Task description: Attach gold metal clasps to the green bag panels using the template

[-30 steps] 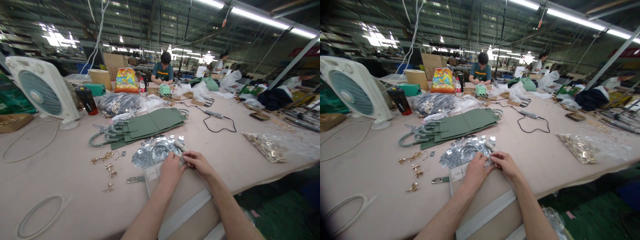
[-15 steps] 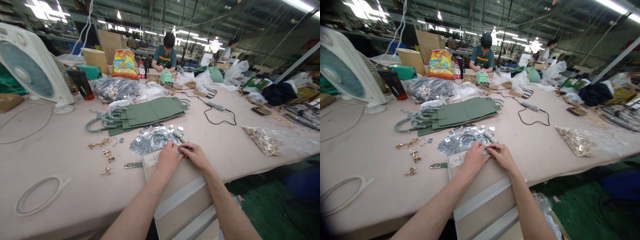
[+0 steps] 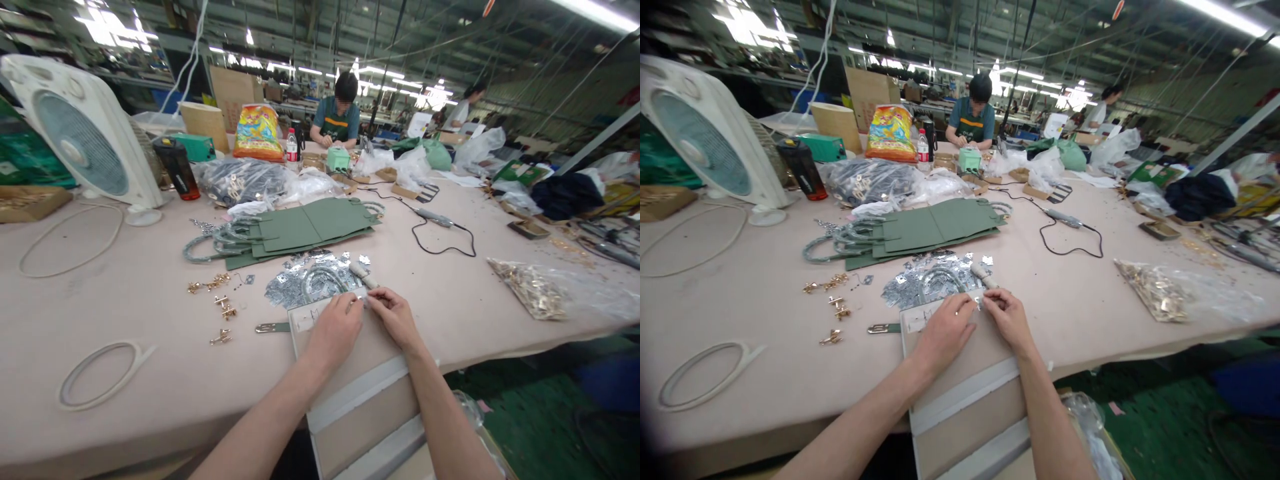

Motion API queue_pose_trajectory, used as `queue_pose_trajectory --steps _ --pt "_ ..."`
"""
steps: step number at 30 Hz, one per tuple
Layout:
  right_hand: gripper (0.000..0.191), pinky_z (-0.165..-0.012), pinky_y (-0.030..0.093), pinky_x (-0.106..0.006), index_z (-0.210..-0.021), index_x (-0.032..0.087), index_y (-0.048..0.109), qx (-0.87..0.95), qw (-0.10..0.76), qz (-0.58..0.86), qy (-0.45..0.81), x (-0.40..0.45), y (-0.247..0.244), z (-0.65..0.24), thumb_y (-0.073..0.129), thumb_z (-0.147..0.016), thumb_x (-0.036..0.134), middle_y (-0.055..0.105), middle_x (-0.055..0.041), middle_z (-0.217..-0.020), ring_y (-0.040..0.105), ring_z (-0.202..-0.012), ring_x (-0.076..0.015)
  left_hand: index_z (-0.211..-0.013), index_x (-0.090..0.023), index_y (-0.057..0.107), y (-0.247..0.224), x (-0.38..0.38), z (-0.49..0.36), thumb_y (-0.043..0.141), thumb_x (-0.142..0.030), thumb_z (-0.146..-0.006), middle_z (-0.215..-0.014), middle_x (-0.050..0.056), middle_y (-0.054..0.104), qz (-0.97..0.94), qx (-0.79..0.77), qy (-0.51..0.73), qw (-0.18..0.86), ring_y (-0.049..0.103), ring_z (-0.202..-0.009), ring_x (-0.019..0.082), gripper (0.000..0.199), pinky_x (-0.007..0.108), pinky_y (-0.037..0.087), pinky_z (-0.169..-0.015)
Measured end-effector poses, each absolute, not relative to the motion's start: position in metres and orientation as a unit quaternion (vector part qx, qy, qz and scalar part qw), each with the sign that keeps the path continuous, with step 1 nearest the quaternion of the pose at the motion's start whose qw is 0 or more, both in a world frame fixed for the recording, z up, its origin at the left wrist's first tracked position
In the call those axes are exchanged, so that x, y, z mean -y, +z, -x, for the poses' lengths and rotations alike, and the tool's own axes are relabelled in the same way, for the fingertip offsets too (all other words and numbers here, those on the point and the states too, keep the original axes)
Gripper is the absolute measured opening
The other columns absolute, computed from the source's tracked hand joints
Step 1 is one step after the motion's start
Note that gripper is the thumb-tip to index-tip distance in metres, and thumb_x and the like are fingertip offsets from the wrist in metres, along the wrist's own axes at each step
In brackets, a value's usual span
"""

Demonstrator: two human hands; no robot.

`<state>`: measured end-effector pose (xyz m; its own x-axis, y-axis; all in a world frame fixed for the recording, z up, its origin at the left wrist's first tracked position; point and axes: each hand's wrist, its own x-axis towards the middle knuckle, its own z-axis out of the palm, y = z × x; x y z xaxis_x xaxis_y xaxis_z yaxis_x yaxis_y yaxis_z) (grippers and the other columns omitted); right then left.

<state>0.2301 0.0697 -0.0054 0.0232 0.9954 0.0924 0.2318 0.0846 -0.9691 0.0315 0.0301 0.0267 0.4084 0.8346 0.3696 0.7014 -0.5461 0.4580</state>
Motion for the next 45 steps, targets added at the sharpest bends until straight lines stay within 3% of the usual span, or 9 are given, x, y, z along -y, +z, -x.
queue_pose_trajectory --steps 6,10,13,16,21,28,34,37,45 --pt "0.036 -0.058 0.042 -0.029 -0.102 0.021 0.071 0.531 0.574 0.537 0.316 -0.073 0.012 -0.229 0.073 -0.088 0.054 0.063 -0.0008 -0.073 0.051 -0.060 -0.0152 -0.131 -0.029 0.059 0.017 0.014 0.032 0.058 -0.012 -0.096 -0.134 0.007 0.063 -0.791 -0.501 0.348 0.055 0.057 -0.127 0.028 0.039 0.047 0.048 -0.110" --pt "0.029 -0.069 0.050 -0.030 -0.105 0.022 0.076 0.689 0.387 0.565 0.237 -0.106 0.041 -0.212 0.063 -0.094 0.046 0.075 -0.0056 -0.090 0.062 -0.071 -0.0188 -0.129 -0.028 0.059 0.007 0.019 0.055 0.068 -0.018 -0.093 -0.131 0.008 0.064 -0.747 -0.537 0.384 0.076 0.056 -0.125 0.029 0.039 0.049 0.048 -0.110" --pt "0.013 -0.079 0.049 -0.030 -0.090 0.025 0.081 0.741 0.227 0.606 0.179 -0.134 0.049 -0.197 0.070 -0.087 0.033 0.078 -0.0050 -0.090 0.067 -0.081 -0.0213 -0.129 -0.026 0.059 0.000 0.018 0.060 0.071 -0.021 -0.091 -0.132 0.007 0.063 -0.725 -0.554 0.390 0.125 0.055 -0.128 0.029 0.040 0.048 0.047 -0.112" --pt "0.004 -0.076 0.047 -0.032 -0.071 0.024 0.080 0.723 0.166 0.649 0.167 -0.156 0.043 -0.188 0.081 -0.074 0.027 0.077 -0.0084 -0.080 0.069 -0.082 -0.0248 -0.129 -0.025 0.059 -0.003 0.019 0.061 0.075 -0.021 -0.089 -0.134 0.006 0.062 -0.712 -0.563 0.388 0.158 0.053 -0.130 0.027 0.043 0.046 0.044 -0.116" --pt "0.006 -0.072 0.045 -0.032 -0.064 0.023 0.078 0.688 0.109 0.697 0.172 -0.174 0.029 -0.183 0.085 -0.065 0.023 0.075 -0.0100 -0.073 0.068 -0.080 -0.0253 -0.133 -0.025 0.059 -0.001 0.020 0.063 0.079 -0.023 -0.086 -0.142 0.006 0.059 -0.693 -0.577 0.390 0.185 0.052 -0.134 0.026 0.051 0.044 0.042 -0.119" --pt "0.016 -0.072 0.043 -0.032 -0.061 0.020 0.070 0.666 0.188 0.690 0.214 -0.169 0.030 -0.187 0.080 -0.071 0.028 0.068 -0.0069 -0.064 0.063 -0.074 -0.0228 -0.118 -0.023 0.068 0.005 0.013 0.062 0.080 -0.026 -0.087 -0.131 0.005 0.065 -0.682 -0.589 0.392 0.189 0.057 -0.126 0.024 0.033 0.041 0.047 -0.111" --pt "0.047 -0.062 0.043 -0.030 -0.102 0.018 0.067 0.631 0.374 0.623 0.271 -0.126 0.048 -0.182 0.058 -0.090 0.063 0.063 -0.0029 -0.075 0.054 -0.066 -0.0176 -0.108 -0.024 0.067 0.008 0.011 0.062 0.076 -0.027 -0.092 -0.122 0.003 0.068 -0.691 -0.589 0.385 0.167 0.059 -0.118 0.023 0.019 0.040 0.050 -0.103" --pt "0.048 -0.058 0.039 -0.028 -0.112 0.021 0.066 0.590 0.450 0.522 0.420 -0.088 0.052 -0.162 0.072 -0.085 0.061 0.057 0.0005 -0.074 0.050 -0.063 -0.0152 -0.104 -0.024 0.064 0.008 0.011 0.063 0.073 -0.027 -0.094 -0.119 0.004 0.068 -0.703 -0.579 0.381 0.159 0.059 -0.116 0.023 0.014 0.040 0.051 -0.101" --pt "0.037 -0.056 0.036 -0.028 -0.101 0.021 0.069 0.567 0.385 0.479 0.549 -0.036 0.033 -0.108 0.078 -0.083 0.053 0.058 0.0012 -0.070 0.048 -0.061 -0.0141 -0.099 -0.024 0.064 0.004 0.009 0.061 0.069 -0.023 -0.096 -0.117 0.002 0.068 -0.705 -0.573 0.389 0.153 0.059 -0.113 0.021 0.006 0.037 0.051 -0.100"
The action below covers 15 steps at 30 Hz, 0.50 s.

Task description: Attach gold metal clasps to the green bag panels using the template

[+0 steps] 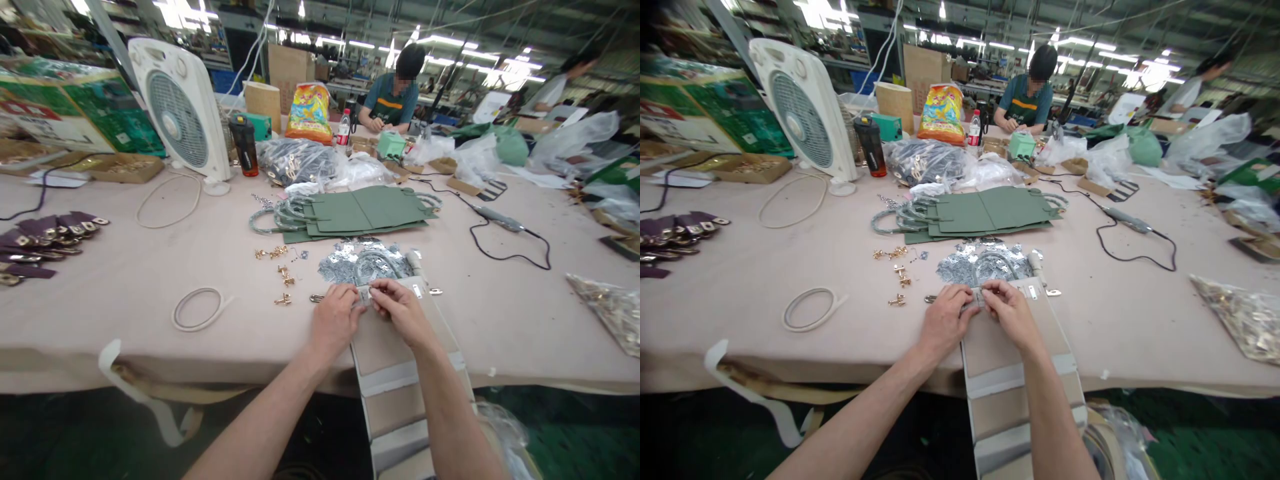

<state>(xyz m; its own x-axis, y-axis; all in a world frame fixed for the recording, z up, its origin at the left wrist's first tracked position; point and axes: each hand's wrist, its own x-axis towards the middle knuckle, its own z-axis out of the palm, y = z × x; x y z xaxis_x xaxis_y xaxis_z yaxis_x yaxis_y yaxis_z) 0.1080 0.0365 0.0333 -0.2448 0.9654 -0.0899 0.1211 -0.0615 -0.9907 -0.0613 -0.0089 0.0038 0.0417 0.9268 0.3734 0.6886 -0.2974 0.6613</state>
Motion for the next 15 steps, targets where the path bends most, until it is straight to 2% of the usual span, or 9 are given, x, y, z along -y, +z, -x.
queue_pose_trajectory --steps 7,12,15 --pt "0.037 -0.056 0.039 -0.029 -0.098 0.022 0.069 0.600 0.357 0.480 0.531 -0.037 0.026 -0.104 0.076 -0.083 0.055 0.057 0.0013 -0.067 0.051 -0.060 -0.0152 -0.100 -0.024 0.067 0.000 0.009 0.062 0.068 -0.022 -0.097 -0.120 0.002 0.068 -0.689 -0.575 0.406 0.174 0.059 -0.116 0.021 0.004 0.037 0.050 -0.104" --pt "0.036 -0.055 0.038 -0.028 -0.100 0.020 0.069 0.603 0.358 0.489 0.519 -0.035 0.027 -0.108 0.075 -0.086 0.052 0.059 0.0009 -0.067 0.050 -0.058 -0.0144 -0.118 -0.023 0.065 -0.004 0.011 0.069 0.079 -0.025 -0.089 -0.131 0.005 0.065 -0.693 -0.561 0.414 0.185 0.057 -0.125 0.024 0.032 0.040 0.047 -0.111" --pt "0.034 -0.055 0.037 -0.027 -0.102 0.019 0.070 0.629 0.340 0.471 0.517 -0.033 0.027 -0.110 0.074 -0.088 0.050 0.061 0.0002 -0.071 0.050 -0.059 -0.0142 -0.116 -0.023 0.065 -0.005 0.010 0.071 0.080 -0.024 -0.087 -0.128 0.006 0.065 -0.691 -0.553 0.423 0.196 0.058 -0.123 0.025 0.033 0.043 0.048 -0.109"
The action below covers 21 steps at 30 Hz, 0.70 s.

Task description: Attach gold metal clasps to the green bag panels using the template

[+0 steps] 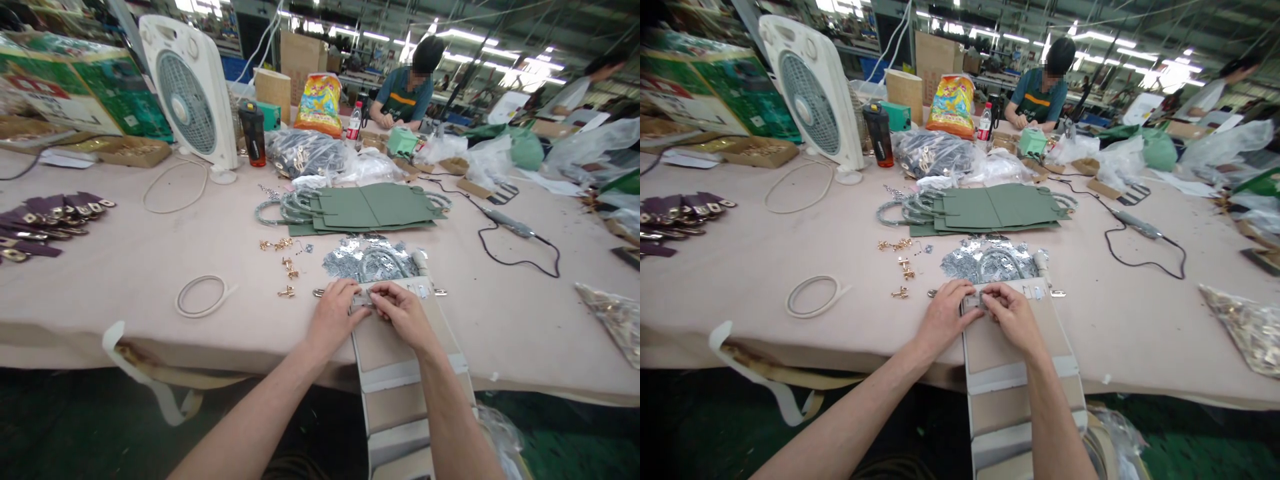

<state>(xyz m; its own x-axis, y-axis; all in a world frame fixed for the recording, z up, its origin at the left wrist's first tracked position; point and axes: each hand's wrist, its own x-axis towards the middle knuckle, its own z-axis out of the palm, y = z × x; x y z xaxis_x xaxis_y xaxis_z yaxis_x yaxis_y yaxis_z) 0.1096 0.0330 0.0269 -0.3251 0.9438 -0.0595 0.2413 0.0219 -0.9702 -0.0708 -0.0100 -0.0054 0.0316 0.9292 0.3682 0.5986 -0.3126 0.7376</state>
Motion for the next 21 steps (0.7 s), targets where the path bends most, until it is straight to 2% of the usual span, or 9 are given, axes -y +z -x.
queue_pose_trajectory --steps 3,6,9,13,17,21 --pt "0.030 -0.058 0.041 -0.028 -0.103 0.019 0.072 0.661 0.321 0.466 0.492 -0.032 0.025 -0.107 0.071 -0.090 0.046 0.066 -0.0013 -0.077 0.054 -0.062 -0.0151 -0.113 -0.023 0.066 -0.006 0.009 0.070 0.081 -0.025 -0.087 -0.124 0.006 0.065 -0.691 -0.541 0.436 0.200 0.059 -0.120 0.025 0.031 0.044 0.049 -0.106" --pt "0.024 -0.070 0.049 -0.030 -0.102 0.021 0.074 0.697 0.315 0.470 0.441 -0.032 0.022 -0.103 0.068 -0.092 0.041 0.074 -0.0038 -0.090 0.064 -0.074 -0.0182 -0.114 -0.023 0.065 -0.007 0.009 0.070 0.081 -0.024 -0.087 -0.124 0.006 0.065 -0.689 -0.538 0.444 0.197 0.059 -0.121 0.025 0.031 0.043 0.049 -0.107" --pt "0.021 -0.076 0.052 -0.032 -0.102 0.022 0.075 0.723 0.300 0.474 0.404 -0.033 0.018 -0.101 0.066 -0.094 0.038 0.076 -0.0042 -0.095 0.069 -0.080 -0.0203 -0.114 -0.022 0.066 -0.007 0.009 0.070 0.081 -0.022 -0.086 -0.125 0.006 0.065 -0.688 -0.538 0.447 0.195 0.059 -0.122 0.025 0.031 0.043 0.049 -0.109" --pt "0.020 -0.077 0.054 -0.033 -0.106 0.023 0.073 0.738 0.302 0.491 0.351 -0.033 0.014 -0.101 0.064 -0.094 0.036 0.076 -0.0043 -0.096 0.070 -0.081 -0.0206 -0.116 -0.023 0.066 -0.007 0.009 0.071 0.080 -0.020 -0.086 -0.125 0.006 0.064 -0.688 -0.535 0.449 0.197 0.059 -0.122 0.025 0.034 0.044 0.049 -0.109" --pt "0.017 -0.085 0.053 -0.035 -0.102 0.022 0.073 0.761 0.315 0.486 0.290 -0.036 0.012 -0.099 0.066 -0.091 0.033 0.074 -0.0061 -0.100 0.069 -0.091 -0.0222 -0.116 -0.023 0.066 -0.006 0.009 0.071 0.078 -0.017 -0.086 -0.124 0.007 0.065 -0.685 -0.537 0.449 0.200 0.059 -0.121 0.026 0.032 0.045 0.049 -0.109" --pt "0.015 -0.084 0.053 -0.035 -0.097 0.023 0.075 0.769 0.308 0.483 0.285 -0.036 0.013 -0.092 0.063 -0.092 0.031 0.074 -0.0053 -0.096 0.068 -0.088 -0.0219 -0.114 -0.022 0.065 -0.005 0.010 0.071 0.078 -0.015 -0.086 -0.124 0.006 0.065 -0.688 -0.535 0.449 0.197 0.059 -0.121 0.025 0.032 0.044 0.049 -0.109"
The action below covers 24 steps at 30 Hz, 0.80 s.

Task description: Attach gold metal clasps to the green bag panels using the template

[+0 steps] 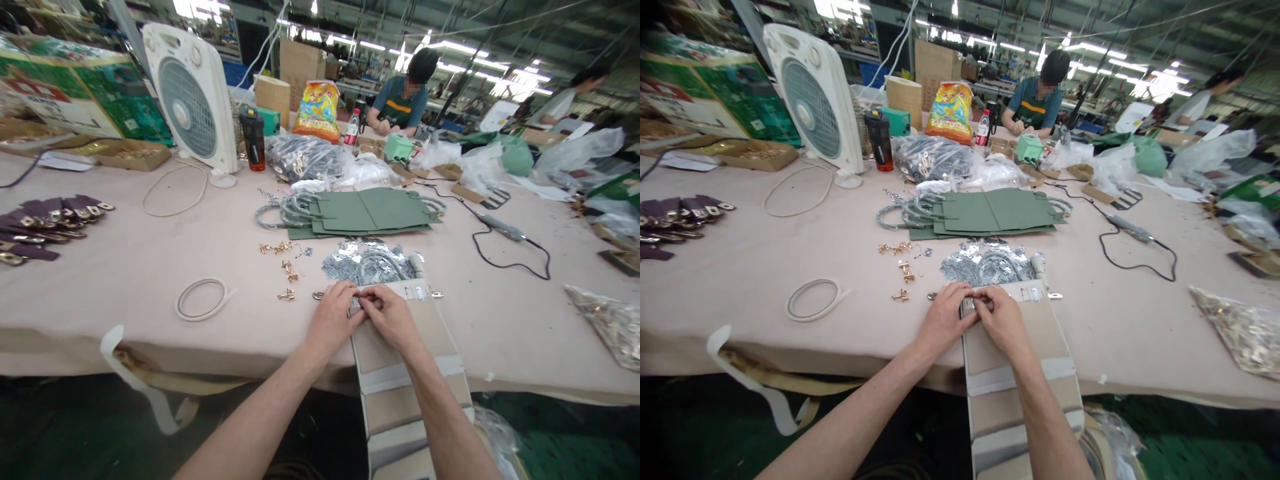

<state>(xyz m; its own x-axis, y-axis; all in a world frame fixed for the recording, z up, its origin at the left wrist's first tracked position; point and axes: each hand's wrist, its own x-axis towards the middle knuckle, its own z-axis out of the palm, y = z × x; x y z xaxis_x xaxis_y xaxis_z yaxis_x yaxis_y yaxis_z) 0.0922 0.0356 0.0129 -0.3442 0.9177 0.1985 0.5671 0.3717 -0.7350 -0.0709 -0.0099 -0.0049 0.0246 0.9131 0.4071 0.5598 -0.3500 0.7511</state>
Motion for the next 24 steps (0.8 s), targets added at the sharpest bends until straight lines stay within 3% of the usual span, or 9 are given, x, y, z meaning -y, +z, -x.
queue_pose_trajectory --steps 4,8,11,14,16,24 --pt "0.019 -0.074 0.054 -0.032 -0.103 0.022 0.073 0.720 0.370 0.475 0.346 -0.027 0.019 -0.099 0.065 -0.093 0.037 0.073 -0.0049 -0.096 0.067 -0.079 -0.0192 -0.118 -0.023 0.065 -0.004 0.011 0.071 0.077 -0.016 -0.087 -0.127 0.006 0.064 -0.693 -0.533 0.444 0.196 0.058 -0.124 0.025 0.034 0.045 0.049 -0.111" --pt "0.028 -0.059 0.049 -0.028 -0.110 0.021 0.069 0.616 0.482 0.511 0.357 -0.014 0.025 -0.141 0.066 -0.095 0.045 0.067 -0.0003 -0.079 0.058 -0.061 -0.0150 -0.121 -0.023 0.062 -0.007 0.009 0.073 0.074 -0.017 -0.089 -0.131 0.007 0.063 -0.707 -0.533 0.429 0.180 0.056 -0.128 0.027 0.035 0.048 0.047 -0.114" --pt "0.027 -0.073 0.055 -0.033 -0.109 0.022 0.071 0.614 0.512 0.550 0.240 -0.004 0.023 -0.187 0.067 -0.095 0.045 0.070 -0.0047 -0.092 0.065 -0.079 -0.0196 -0.124 -0.023 0.062 -0.011 0.008 0.072 0.070 -0.018 -0.092 -0.132 0.007 0.063 -0.719 -0.528 0.424 0.158 0.056 -0.128 0.027 0.034 0.049 0.047 -0.114" --pt "0.032 -0.104 0.051 -0.045 -0.117 0.024 0.072 0.679 0.440 0.565 0.161 0.006 0.011 -0.222 0.068 -0.093 0.045 0.068 -0.0103 -0.124 0.064 -0.114 -0.0276 -0.123 -0.023 0.063 -0.013 0.007 0.071 0.068 -0.021 -0.093 -0.132 0.008 0.063 -0.724 -0.526 0.424 0.140 0.057 -0.127 0.028 0.031 0.051 0.047 -0.114" --pt "0.040 -0.115 0.045 -0.050 -0.127 0.026 0.069 0.707 0.385 0.574 0.149 0.011 -0.001 -0.232 0.070 -0.092 0.045 0.063 -0.0108 -0.136 0.059 -0.128 -0.0298 -0.124 -0.022 0.063 -0.013 0.008 0.069 0.067 -0.023 -0.094 -0.132 0.009 0.062 -0.725 -0.527 0.423 0.132 0.057 -0.128 0.028 0.030 0.051 0.047 -0.114" --pt "0.045 -0.117 0.044 -0.050 -0.131 0.025 0.067 0.715 0.346 0.597 0.109 0.015 -0.026 -0.229 0.066 -0.094 0.050 0.061 -0.0120 -0.140 0.058 -0.131 -0.0307 -0.126 -0.022 0.061 -0.006 0.015 0.062 0.062 -0.017 -0.094 -0.133 0.010 0.062 -0.738 -0.519 0.423 0.079 0.057 -0.127 0.029 0.033 0.052 0.049 -0.112"
